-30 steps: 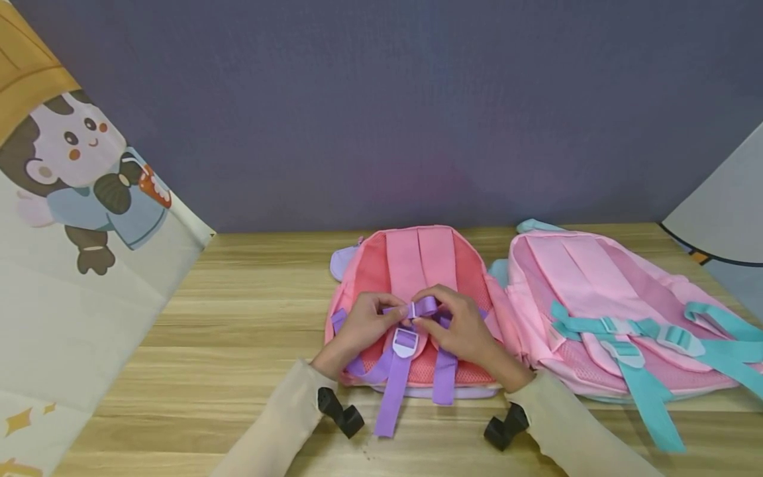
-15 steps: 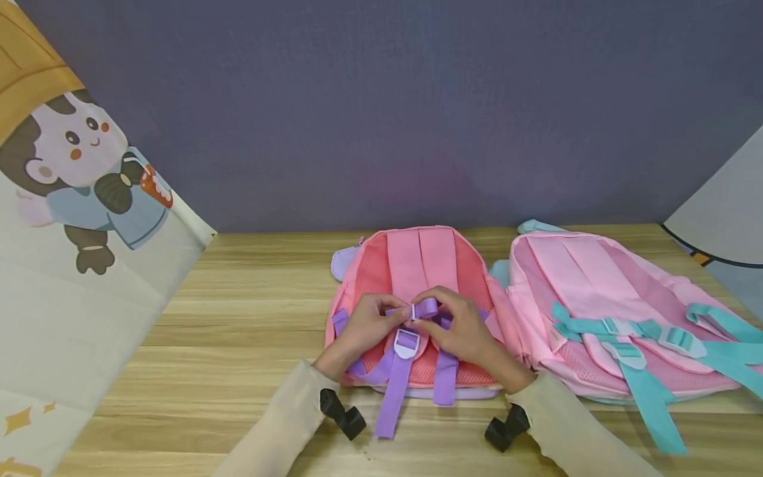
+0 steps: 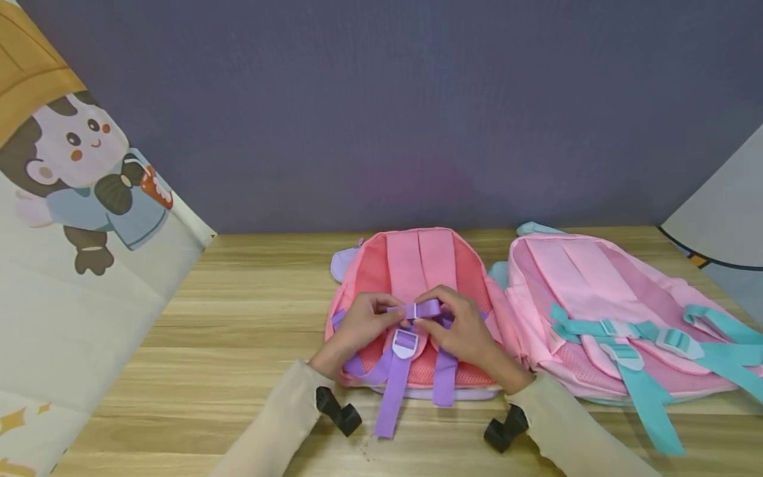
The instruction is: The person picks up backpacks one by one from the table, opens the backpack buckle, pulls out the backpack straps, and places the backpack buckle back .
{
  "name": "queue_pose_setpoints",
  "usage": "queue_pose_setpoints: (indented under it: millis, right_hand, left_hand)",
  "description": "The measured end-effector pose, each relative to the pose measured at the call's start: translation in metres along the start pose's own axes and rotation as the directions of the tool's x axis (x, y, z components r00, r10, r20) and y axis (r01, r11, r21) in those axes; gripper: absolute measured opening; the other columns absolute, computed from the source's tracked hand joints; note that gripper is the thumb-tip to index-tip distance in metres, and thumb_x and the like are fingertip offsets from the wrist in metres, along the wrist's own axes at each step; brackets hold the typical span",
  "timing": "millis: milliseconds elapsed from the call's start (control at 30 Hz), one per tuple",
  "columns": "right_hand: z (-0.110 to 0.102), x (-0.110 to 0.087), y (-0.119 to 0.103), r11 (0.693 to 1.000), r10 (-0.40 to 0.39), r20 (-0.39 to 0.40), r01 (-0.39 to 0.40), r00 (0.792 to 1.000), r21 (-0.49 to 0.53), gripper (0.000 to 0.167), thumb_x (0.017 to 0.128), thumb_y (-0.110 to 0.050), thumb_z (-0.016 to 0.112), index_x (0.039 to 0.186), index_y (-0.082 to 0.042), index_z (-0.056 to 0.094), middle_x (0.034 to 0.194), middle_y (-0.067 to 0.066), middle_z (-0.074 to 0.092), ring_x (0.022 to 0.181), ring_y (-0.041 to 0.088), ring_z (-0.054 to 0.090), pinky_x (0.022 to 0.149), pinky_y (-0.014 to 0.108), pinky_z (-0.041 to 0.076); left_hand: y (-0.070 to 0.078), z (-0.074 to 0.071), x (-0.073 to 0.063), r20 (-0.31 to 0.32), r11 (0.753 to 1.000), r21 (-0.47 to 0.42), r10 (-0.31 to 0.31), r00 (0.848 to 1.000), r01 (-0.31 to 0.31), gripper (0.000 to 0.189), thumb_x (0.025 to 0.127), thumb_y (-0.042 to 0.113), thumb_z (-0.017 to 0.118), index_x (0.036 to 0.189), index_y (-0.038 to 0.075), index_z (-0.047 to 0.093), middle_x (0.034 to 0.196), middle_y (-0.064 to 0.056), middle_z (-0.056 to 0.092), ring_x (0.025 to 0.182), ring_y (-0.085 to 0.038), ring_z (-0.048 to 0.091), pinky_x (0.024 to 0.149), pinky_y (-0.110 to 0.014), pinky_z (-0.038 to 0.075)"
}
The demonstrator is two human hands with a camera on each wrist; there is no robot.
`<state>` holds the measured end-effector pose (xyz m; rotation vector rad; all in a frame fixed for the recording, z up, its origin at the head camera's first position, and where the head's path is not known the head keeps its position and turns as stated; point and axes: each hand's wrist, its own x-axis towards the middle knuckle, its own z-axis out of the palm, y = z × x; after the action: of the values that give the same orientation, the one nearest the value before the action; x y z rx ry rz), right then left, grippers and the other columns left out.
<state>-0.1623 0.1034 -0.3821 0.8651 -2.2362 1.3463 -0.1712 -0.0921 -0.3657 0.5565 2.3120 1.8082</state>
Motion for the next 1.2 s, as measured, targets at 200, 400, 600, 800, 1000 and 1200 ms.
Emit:
queue_pose_setpoints:
  millis: [200, 400, 600, 800, 1000, 1200]
  right_hand:
    - [0.0001, 0.001, -0.0016, 1.0, 0.019, 0.013, -0.019, 1.0, 0.005, 0.028, 0.073, -0.002, 0.079, 0.096, -0.011, 0.065, 0.088, 0.0, 0.068, 0.08, 0.002, 0.057, 0.071, 0.026, 0.052]
    - [0.0002, 0.0011, -0.001, 1.0, 0.028, 0.021, -0.028, 0.999, 0.007, 0.029, 0.073, -0.003, 0.079, 0.096, -0.011, 0.066, 0.089, 0.0, 0.069, 0.08, 0.002, 0.057, 0.071, 0.025, 0.052]
    - [0.0001, 0.0015, -0.0006, 1.0, 0.025, 0.027, -0.025, 0.999, 0.001, 0.028, 0.073, -0.005, 0.08, 0.096, -0.012, 0.066, 0.089, 0.0, 0.069, 0.081, 0.002, 0.058, 0.071, 0.026, 0.052]
    - [-0.0004, 0.0017, -0.0011, 1.0, 0.028, 0.04, -0.028, 0.999, 0.0, 0.029, 0.073, -0.005, 0.08, 0.097, -0.011, 0.066, 0.089, 0.0, 0.069, 0.082, 0.003, 0.058, 0.072, 0.026, 0.053]
    - [0.0, 0.0018, -0.0015, 1.0, 0.026, 0.026, -0.026, 0.999, 0.01, 0.028, 0.074, -0.005, 0.079, 0.098, -0.009, 0.065, 0.089, 0.002, 0.068, 0.082, 0.002, 0.059, 0.072, 0.025, 0.054]
    - [0.0004, 0.0008, -0.0009, 0.998, 0.055, -0.002, -0.055, 0.998, 0.0, 0.029, 0.075, -0.002, 0.077, 0.1, -0.008, 0.064, 0.093, 0.003, 0.069, 0.087, 0.004, 0.062, 0.075, 0.025, 0.054]
  left_hand:
    - [-0.0012, 0.0017, 0.0006, -0.017, 0.997, 0.06, 0.049, 0.999, -0.048, 0.016, 0.088, 0.003, 0.061, 0.094, -0.01, 0.068, 0.083, -0.025, 0.069, 0.066, -0.001, 0.057, 0.06, -0.016, 0.045]
    - [-0.0005, 0.002, -0.0003, -0.024, 0.995, 0.075, 0.062, 0.998, -0.06, 0.016, 0.088, 0.004, 0.061, 0.094, -0.009, 0.069, 0.083, -0.024, 0.069, 0.067, -0.001, 0.057, 0.062, -0.017, 0.046]
    - [0.0003, 0.0033, -0.0003, -0.035, 0.992, 0.106, 0.072, 0.997, -0.068, 0.015, 0.087, 0.005, 0.063, 0.092, -0.007, 0.07, 0.083, -0.021, 0.07, 0.067, -0.003, 0.054, 0.062, -0.017, 0.044]
    - [0.0014, 0.0051, -0.0006, -0.048, 0.989, 0.134, 0.069, 0.996, -0.062, 0.013, 0.087, 0.005, 0.063, 0.092, -0.005, 0.071, 0.084, -0.018, 0.07, 0.068, -0.004, 0.053, 0.062, -0.017, 0.043]
    - [0.0026, 0.0073, -0.0016, -0.071, 0.983, 0.155, 0.114, 0.991, -0.102, 0.012, 0.086, 0.005, 0.065, 0.095, -0.002, 0.07, 0.081, -0.015, 0.07, 0.064, -0.003, 0.051, 0.059, -0.017, 0.041]
    - [0.0019, 0.0091, -0.0025, -0.091, 0.97, 0.19, 0.174, 0.981, -0.154, 0.023, 0.082, 0.005, 0.071, 0.104, 0.005, 0.066, 0.077, -0.01, 0.069, 0.057, -0.005, 0.041, 0.055, -0.019, 0.034]
